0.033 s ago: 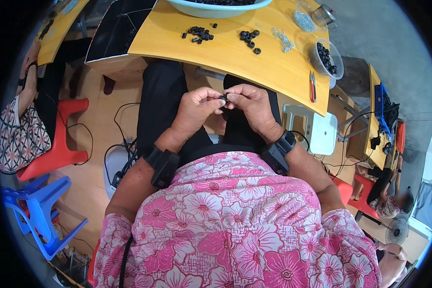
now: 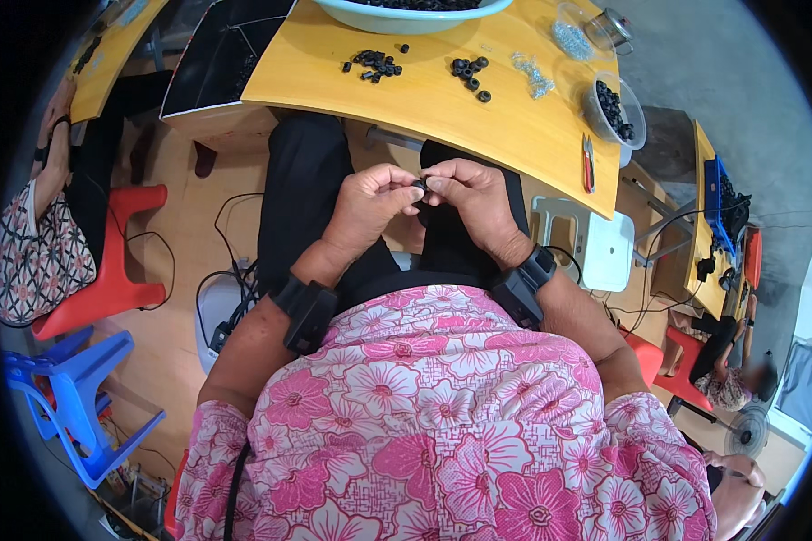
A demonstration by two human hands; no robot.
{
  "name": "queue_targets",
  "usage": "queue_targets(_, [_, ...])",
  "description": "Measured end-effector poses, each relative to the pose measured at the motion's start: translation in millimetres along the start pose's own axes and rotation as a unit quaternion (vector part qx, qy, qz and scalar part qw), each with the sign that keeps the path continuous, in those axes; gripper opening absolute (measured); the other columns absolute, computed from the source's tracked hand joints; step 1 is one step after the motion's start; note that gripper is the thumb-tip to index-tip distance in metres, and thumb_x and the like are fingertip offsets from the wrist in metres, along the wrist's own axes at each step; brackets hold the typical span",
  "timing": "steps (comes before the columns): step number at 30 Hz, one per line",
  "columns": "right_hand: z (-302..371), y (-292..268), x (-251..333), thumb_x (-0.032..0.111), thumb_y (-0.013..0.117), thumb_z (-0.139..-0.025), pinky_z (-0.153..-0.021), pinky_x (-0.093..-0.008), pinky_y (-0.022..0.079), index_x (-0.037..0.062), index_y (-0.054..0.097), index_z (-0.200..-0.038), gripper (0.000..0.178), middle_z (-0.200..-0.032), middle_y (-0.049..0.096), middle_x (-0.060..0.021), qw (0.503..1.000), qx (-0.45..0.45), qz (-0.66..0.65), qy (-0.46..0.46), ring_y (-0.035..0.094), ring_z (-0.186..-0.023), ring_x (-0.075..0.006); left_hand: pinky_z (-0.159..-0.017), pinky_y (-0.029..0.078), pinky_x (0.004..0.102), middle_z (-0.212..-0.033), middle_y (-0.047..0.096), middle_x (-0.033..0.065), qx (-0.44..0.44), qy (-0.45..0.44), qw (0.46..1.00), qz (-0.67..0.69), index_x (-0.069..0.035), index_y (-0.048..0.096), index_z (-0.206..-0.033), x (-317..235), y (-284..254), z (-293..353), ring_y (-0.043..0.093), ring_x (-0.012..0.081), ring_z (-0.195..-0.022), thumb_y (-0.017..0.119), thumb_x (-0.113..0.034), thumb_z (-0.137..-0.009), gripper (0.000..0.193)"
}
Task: Assembling small metal components into black plastic housings at a production workstation.
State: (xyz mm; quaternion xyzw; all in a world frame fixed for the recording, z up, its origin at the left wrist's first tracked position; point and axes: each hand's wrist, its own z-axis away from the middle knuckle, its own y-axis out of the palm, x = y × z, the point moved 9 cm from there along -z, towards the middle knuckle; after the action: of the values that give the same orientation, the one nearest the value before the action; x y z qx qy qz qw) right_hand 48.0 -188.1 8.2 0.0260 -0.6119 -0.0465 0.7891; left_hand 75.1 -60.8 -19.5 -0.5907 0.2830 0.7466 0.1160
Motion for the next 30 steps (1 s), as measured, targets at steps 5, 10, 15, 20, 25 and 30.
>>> queue_targets(5, [0, 1, 4, 0.003, 0.058, -0.09, -0.066, -0.0215, 0.049, -0.0038, 0.067, -0.097, 0.013, -0.08, 0.066, -0.0044, 0.997, 0.004, 0.042, -0.058, 0.059, -0.07, -0.0082, -0.07, 0.053, 0.022, -0.089, 0.066, 0.0074, 0.012, -0.008, 1.0, 0.025, 0.002, 0.06, -0.099, 4, 1, 0, 0.062, 0.0099, -0.078, 0.061, -0.006, -0.089, 0.013])
queue_targets(10, [2, 1, 2, 0.003, 0.058, -0.09, -0.068, -0.0224, 0.05, -0.0038, 0.066, -0.1, 0.014, -0.082, 0.066, -0.0057, 1.0, -0.003, 0.006, -0.015, 0.06, -0.071, -0.01, -0.068, 0.051, 0.0208, -0.086, 0.066, 0.007, -0.002, -0.024, 0.999, 0.042, 0.002, 0.061, -0.098, -1, 2, 1, 0.061, 0.0088, -0.075, 0.061, -0.007, -0.088, 0.013])
queue_targets(15, [2, 0, -3, 0.005, 0.059, -0.09, -0.071, -0.0244, 0.051, -0.004, 0.065, -0.102, 0.016, -0.083, 0.066, -0.008, 0.999, -0.005, -0.028, 0.02, 0.061, -0.073, -0.013, -0.067, 0.051, 0.0202, -0.085, 0.066, 0.0066, -0.003, -0.013, 0.999, 0.044, 0.003, 0.062, -0.097, -2, 0, 1, 0.061, 0.0083, -0.073, 0.063, -0.006, -0.087, 0.013])
queue_targets(20, [-1, 1, -17, 0.006, 0.061, -0.089, -0.073, -0.0261, 0.053, -0.0028, 0.066, -0.099, 0.015, -0.087, 0.067, -0.0092, 0.988, 0.037, -0.133, 0.076, 0.063, -0.075, -0.0134, -0.071, 0.051, 0.022, -0.087, 0.065, 0.0058, 0.015, 0.008, 1.0, 0.001, 0.002, 0.06, -0.101, -6, 3, 2, 0.062, 0.0101, -0.076, 0.06, -0.008, -0.089, 0.015])
queue_targets(25, [-2, 6, -23, 0.009, 0.063, -0.088, -0.075, -0.0269, 0.053, -0.0002, 0.062, -0.1, 0.015, -0.089, 0.066, -0.007, 0.972, 0.086, -0.187, 0.112, 0.064, -0.076, -0.0125, -0.069, 0.049, 0.021, -0.086, 0.064, 0.0038, 0.011, 0.024, 0.999, -0.029, 0.001, 0.062, -0.1, -12, 3, 3, 0.06, 0.0088, -0.075, 0.062, -0.006, -0.087, 0.014])
queue_targets(30, [0, 12, -23, 0.013, 0.063, -0.088, -0.078, -0.028, 0.054, 0.0026, 0.059, -0.101, 0.017, -0.089, 0.064, -0.0042, 0.951, 0.149, -0.225, 0.15, 0.063, -0.075, -0.0104, -0.068, 0.046, 0.02, -0.086, 0.063, 0.0013, -0.004, 0.033, 0.997, -0.069, 0.0, 0.066, -0.096, -15, 2, 2, 0.057, 0.0075, -0.075, 0.065, -0.003, -0.084, 0.013])
